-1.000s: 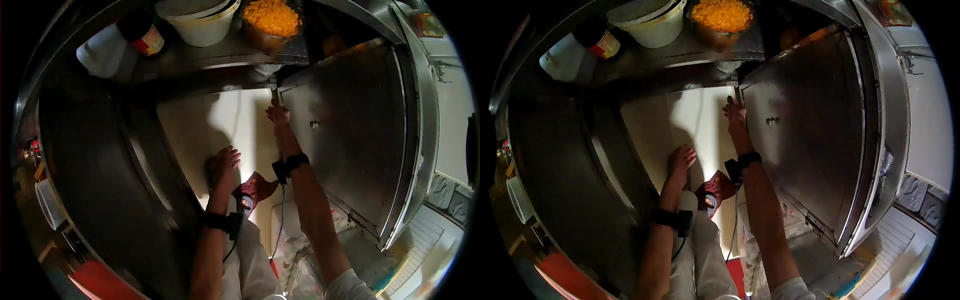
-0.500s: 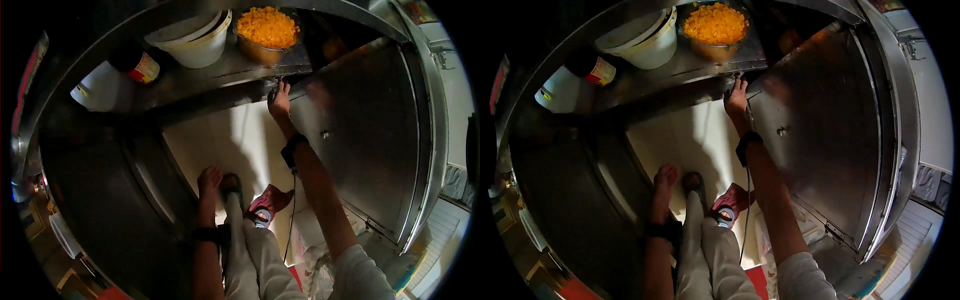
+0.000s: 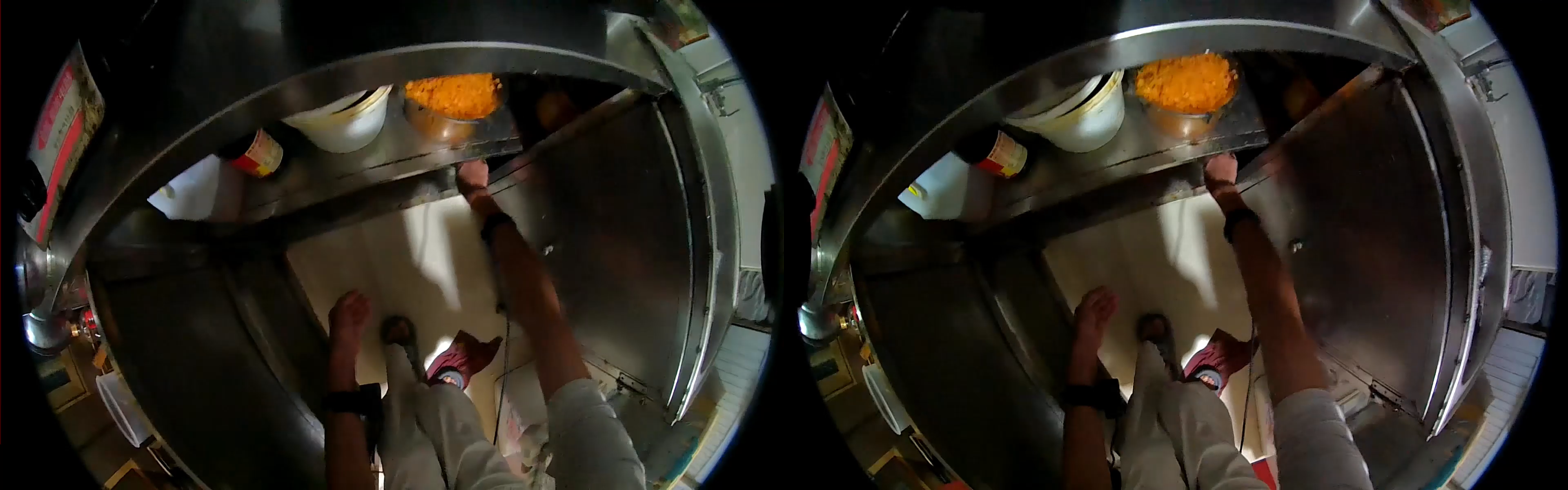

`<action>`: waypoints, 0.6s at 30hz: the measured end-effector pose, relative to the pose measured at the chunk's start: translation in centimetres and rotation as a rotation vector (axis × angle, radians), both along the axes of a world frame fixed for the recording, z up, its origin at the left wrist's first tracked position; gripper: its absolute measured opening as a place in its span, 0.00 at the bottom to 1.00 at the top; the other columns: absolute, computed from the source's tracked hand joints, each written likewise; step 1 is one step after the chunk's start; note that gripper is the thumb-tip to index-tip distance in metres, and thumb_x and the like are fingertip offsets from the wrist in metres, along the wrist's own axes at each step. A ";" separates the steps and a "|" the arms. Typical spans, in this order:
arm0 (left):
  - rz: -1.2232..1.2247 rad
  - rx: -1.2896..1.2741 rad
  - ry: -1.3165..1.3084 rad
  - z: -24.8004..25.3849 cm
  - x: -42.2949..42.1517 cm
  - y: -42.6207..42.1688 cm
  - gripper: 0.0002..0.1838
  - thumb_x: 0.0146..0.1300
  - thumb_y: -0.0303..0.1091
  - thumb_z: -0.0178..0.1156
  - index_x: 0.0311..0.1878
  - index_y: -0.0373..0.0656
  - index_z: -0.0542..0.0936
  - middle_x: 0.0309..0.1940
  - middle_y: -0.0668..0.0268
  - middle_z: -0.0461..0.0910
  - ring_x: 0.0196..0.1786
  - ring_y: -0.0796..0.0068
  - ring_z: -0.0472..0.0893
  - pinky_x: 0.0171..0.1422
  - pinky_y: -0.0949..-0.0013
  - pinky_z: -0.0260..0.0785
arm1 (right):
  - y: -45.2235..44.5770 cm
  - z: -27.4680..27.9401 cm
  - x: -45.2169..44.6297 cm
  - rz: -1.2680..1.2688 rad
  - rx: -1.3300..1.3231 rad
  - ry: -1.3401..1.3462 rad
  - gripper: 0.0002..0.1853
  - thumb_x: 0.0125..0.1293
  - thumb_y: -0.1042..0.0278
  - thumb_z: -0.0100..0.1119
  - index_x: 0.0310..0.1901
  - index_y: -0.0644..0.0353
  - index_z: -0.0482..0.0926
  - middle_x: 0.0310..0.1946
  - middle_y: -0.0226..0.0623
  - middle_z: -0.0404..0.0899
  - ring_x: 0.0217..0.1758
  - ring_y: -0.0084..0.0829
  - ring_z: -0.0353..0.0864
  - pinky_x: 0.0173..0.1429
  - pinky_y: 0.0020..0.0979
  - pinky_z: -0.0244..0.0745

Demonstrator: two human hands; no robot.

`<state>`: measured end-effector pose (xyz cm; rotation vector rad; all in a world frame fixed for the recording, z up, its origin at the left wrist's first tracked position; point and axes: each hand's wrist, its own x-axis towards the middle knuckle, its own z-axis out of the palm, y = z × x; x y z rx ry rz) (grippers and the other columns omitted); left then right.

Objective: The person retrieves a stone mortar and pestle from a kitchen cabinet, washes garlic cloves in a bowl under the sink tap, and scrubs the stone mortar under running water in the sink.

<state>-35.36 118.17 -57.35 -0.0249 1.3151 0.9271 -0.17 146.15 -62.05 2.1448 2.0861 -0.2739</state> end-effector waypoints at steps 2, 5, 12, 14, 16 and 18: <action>-0.001 0.100 -0.056 -2.2 -0.1 0.2 0.25 0.65 0.46 0.59 0.60 0.41 0.74 0.52 0.61 0.79 0.55 0.64 0.79 0.60 0.62 0.73 | 0.7 -5.5 0.9 0.004 0.673 0.157 0.15 0.59 0.66 0.52 0.44 0.61 0.82 0.39 0.49 0.82 0.48 0.46 0.80 0.57 0.47 0.70; -0.060 0.265 -0.089 -3.6 -0.7 -0.3 0.24 0.67 0.47 0.57 0.60 0.41 0.74 0.51 0.61 0.79 0.55 0.64 0.79 0.61 0.60 0.72 | -1.1 -1.6 0.1 0.210 0.501 0.037 0.14 0.59 0.68 0.51 0.43 0.63 0.82 0.40 0.48 0.82 0.55 0.42 0.77 0.65 0.47 0.62; -0.078 0.073 -0.052 -1.2 0.9 0.7 0.21 0.69 0.45 0.55 0.58 0.42 0.74 0.51 0.60 0.79 0.56 0.61 0.78 0.62 0.56 0.72 | -1.0 -3.4 -1.1 0.221 0.699 -0.286 0.11 0.60 0.69 0.53 0.41 0.57 0.82 0.40 0.43 0.82 0.51 0.41 0.78 0.63 0.42 0.66; -0.083 0.077 -0.103 -0.8 0.6 0.2 0.20 0.68 0.42 0.57 0.58 0.42 0.74 0.51 0.60 0.79 0.55 0.58 0.78 0.65 0.54 0.70 | -2.5 -2.8 -1.4 0.104 0.056 0.141 0.09 0.61 0.70 0.52 0.40 0.55 0.81 0.41 0.42 0.80 0.48 0.41 0.78 0.58 0.41 0.70; -0.033 0.132 -0.122 2.4 2.0 0.8 0.20 0.67 0.42 0.58 0.58 0.43 0.73 0.51 0.58 0.78 0.55 0.58 0.78 0.64 0.54 0.70 | -4.9 -14.7 2.9 0.390 0.289 0.144 0.10 0.65 0.71 0.44 0.42 0.62 0.75 0.41 0.51 0.78 0.47 0.49 0.76 0.52 0.45 0.71; -0.040 0.096 -0.087 2.4 2.0 0.6 0.23 0.68 0.46 0.55 0.59 0.42 0.73 0.52 0.58 0.78 0.56 0.59 0.78 0.64 0.56 0.71 | -7.7 -12.4 0.9 0.410 0.197 0.272 0.09 0.65 0.72 0.44 0.41 0.62 0.75 0.40 0.50 0.77 0.47 0.49 0.76 0.54 0.46 0.70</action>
